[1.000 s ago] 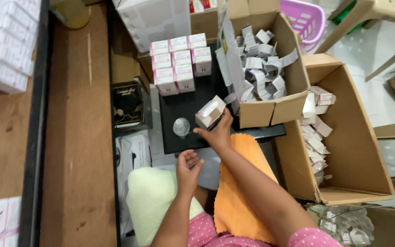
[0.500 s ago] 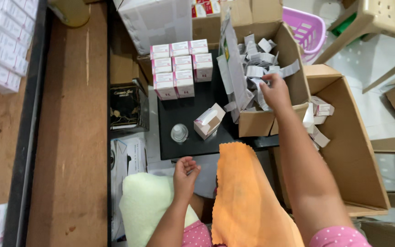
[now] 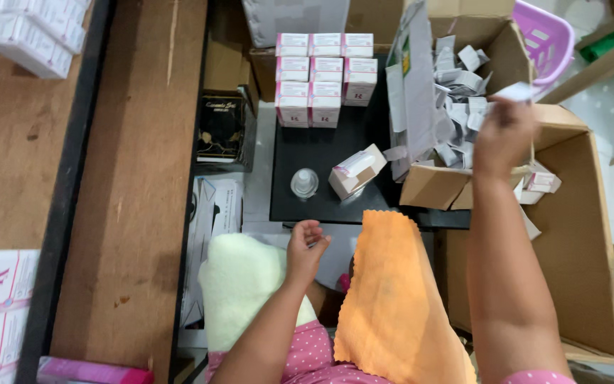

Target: The person repeatedly picks small clear plastic bottles from a cardboard box, places each bottle into a small white and pink box, closes the box, and sets it aside. The process is repeated for multiple bottles throughout the clip.

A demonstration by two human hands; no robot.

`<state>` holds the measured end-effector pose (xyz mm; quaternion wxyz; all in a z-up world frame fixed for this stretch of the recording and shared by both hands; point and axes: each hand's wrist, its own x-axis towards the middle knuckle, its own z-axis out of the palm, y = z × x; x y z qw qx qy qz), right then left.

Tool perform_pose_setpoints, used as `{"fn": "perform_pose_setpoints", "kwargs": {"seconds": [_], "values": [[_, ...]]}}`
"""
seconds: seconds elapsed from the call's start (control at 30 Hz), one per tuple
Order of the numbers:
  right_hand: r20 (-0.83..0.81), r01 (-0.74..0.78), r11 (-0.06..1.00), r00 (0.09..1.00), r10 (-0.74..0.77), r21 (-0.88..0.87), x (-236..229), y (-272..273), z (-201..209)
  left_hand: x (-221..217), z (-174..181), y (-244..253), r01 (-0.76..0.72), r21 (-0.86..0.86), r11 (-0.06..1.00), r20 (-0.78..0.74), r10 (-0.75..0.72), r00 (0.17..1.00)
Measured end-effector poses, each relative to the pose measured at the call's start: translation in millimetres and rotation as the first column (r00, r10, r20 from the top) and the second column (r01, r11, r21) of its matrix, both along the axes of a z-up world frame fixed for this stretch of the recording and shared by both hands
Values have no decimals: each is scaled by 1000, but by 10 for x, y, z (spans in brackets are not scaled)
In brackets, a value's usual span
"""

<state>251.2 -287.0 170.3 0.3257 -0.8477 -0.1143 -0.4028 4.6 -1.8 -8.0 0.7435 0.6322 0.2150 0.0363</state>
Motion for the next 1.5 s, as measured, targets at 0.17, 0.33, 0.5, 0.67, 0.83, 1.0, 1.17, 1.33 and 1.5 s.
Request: {"fn": "perform_pose_setpoints", "kwargs": {"seconds": [0.17,0.33,0.5,0.67,0.83,1.0,1.17,1.33,1.5], "values": [[196,-140,990,972,132,27,-641,710,729,14,-74,-93,11,-11,1000,53,-10,999],[-285,-629,777,741,609,24,-1117,1903,534,7,-81,-48,-58,-138,989,24,62,998],[-561,-661,748,642,523,-59,-1100,2451,-197,-5,9,8,-122,-190,974,63,136,989],[-610,-608,771,688,393,-191,-1188,2526,-641,7,360,43,-280,293,914,125,253,959],[-610,-575,813,679,408,-97,-1475,2527,-379,-36,664,133,-317,358,878,184,267,946],[-691,-499,865,606,394,55,-1663,2169,119,-121,760,75,-280,176,944,418,186,889],[-354,-71,368,157,922,927,-1734,1781,213,-200,774,-27,-257,157,954,444,164,881],[-421,-70,489,414,807,870,-1891,1752,40,-291,797,-58,-263,45,964,531,200,824],[-445,-150,975,870,210,166,-1996,1775,153,-318,831,-95,-215,21,976,603,159,782]]}}
